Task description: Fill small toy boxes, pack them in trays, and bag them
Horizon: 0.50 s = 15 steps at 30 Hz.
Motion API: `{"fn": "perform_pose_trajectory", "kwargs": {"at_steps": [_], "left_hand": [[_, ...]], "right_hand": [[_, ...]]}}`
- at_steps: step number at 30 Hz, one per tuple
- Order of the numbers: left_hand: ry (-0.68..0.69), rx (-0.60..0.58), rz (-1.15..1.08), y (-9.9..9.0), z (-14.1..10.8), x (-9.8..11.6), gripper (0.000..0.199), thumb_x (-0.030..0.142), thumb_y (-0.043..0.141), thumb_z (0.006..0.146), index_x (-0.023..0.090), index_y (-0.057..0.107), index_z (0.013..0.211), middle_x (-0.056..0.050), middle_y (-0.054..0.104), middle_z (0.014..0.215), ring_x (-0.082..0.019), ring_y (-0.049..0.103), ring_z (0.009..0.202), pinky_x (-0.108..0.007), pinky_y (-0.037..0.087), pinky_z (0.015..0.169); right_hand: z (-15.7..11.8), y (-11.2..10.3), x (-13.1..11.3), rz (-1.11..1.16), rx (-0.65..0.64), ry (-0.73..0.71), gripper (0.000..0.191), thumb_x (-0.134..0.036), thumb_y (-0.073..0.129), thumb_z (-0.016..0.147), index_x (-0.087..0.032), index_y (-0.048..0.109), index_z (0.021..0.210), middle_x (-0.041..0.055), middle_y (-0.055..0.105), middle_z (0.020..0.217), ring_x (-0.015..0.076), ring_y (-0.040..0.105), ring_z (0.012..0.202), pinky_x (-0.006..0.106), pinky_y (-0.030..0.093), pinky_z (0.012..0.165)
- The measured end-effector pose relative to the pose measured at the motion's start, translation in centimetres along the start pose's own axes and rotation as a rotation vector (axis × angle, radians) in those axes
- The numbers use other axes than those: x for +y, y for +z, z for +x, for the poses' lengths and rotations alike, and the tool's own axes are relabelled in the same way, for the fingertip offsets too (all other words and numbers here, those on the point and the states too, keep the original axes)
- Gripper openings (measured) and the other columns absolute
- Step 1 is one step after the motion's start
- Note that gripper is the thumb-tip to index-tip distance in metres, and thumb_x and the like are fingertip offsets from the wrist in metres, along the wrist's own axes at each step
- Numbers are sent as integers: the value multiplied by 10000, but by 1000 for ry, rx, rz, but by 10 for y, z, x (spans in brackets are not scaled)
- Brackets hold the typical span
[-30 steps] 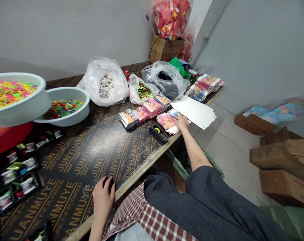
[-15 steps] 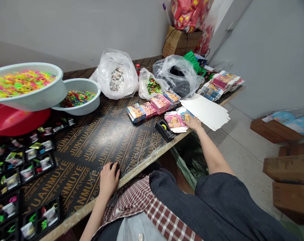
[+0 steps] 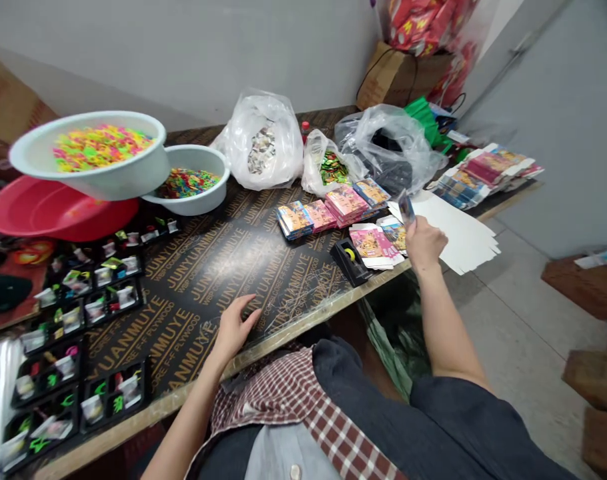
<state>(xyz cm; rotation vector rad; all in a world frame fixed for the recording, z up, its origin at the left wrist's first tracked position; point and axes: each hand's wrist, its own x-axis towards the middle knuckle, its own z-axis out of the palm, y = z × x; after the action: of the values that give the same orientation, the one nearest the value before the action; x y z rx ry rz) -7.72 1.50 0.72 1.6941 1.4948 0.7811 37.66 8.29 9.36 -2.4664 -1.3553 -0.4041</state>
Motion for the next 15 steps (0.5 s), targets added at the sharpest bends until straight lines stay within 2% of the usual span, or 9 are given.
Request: {"fn": "perform_pose_trajectory", "kwargs": {"at_steps": [1,3,5,6,8,9,11,13,15], "left_hand": [[-28,8,-158,5,4,10,470,488,661,777,220,654,1163,-100,698,1199,-281,641,1142,-440,482,1027],[-73,16,-455,18,12,31,695,517,766,676,225,587,1281,-111,638,1330,-292,584,1256,-434,441,1086],[-109,32,-710,31,18,48,911,498,857,548,254,522,1359,-100,561,1436,-296,513,1344,-407,406,1122],[-142,45,-825,35,20,53,945,504,868,518,264,518,1363,-88,553,1446,-295,502,1355,-392,408,1120],[-277,45,-1015,37,21,55,846,568,828,543,233,589,1282,-87,618,1361,-302,543,1307,-381,449,1075],[-355,31,-1087,34,19,52,770,607,791,571,204,635,1208,-93,667,1277,-308,583,1254,-384,479,1035],[-463,-23,-1183,24,11,44,665,636,748,604,163,694,1068,-97,733,1097,-315,653,1130,-387,526,949],[-458,-110,-1226,13,1,36,611,589,770,601,158,711,1030,-86,752,1011,-314,679,1066,-388,536,923],[-406,-202,-1236,8,-9,33,586,523,783,627,175,708,1092,-78,755,1031,-321,671,1093,-409,514,970]], "right_hand": [[-17,-7,-19,136,55,-83,380,-227,383,974,-82,689,1146,218,737,883,301,704,821,374,476,744],[-65,-18,-67,453,39,-336,393,-285,382,994,-129,689,1184,169,758,951,249,708,788,330,493,731],[-120,-23,-117,747,-111,-570,396,-333,392,1007,-168,698,1195,135,768,1023,216,719,772,300,520,716],[-146,-24,-140,871,-238,-667,397,-348,384,1018,-187,700,1198,115,770,1044,201,724,767,288,533,713],[-186,-25,-173,1065,-446,-817,417,-394,367,1035,-208,722,1149,83,776,1019,192,730,790,284,557,733],[-198,-25,-184,1137,-517,-867,434,-428,361,1038,-213,724,1137,78,772,1031,197,731,847,294,565,774],[-204,-23,-197,1241,-563,-881,462,-505,371,1028,-215,710,1146,85,748,1086,212,707,979,329,558,861],[-194,-19,-203,1294,-534,-795,494,-583,409,995,-209,685,1161,102,708,1112,219,668,1020,355,543,880],[-181,-12,-208,1290,-511,-704,523,-648,440,956,-202,683,1082,97,671,1022,215,636,933,362,531,830]]}}
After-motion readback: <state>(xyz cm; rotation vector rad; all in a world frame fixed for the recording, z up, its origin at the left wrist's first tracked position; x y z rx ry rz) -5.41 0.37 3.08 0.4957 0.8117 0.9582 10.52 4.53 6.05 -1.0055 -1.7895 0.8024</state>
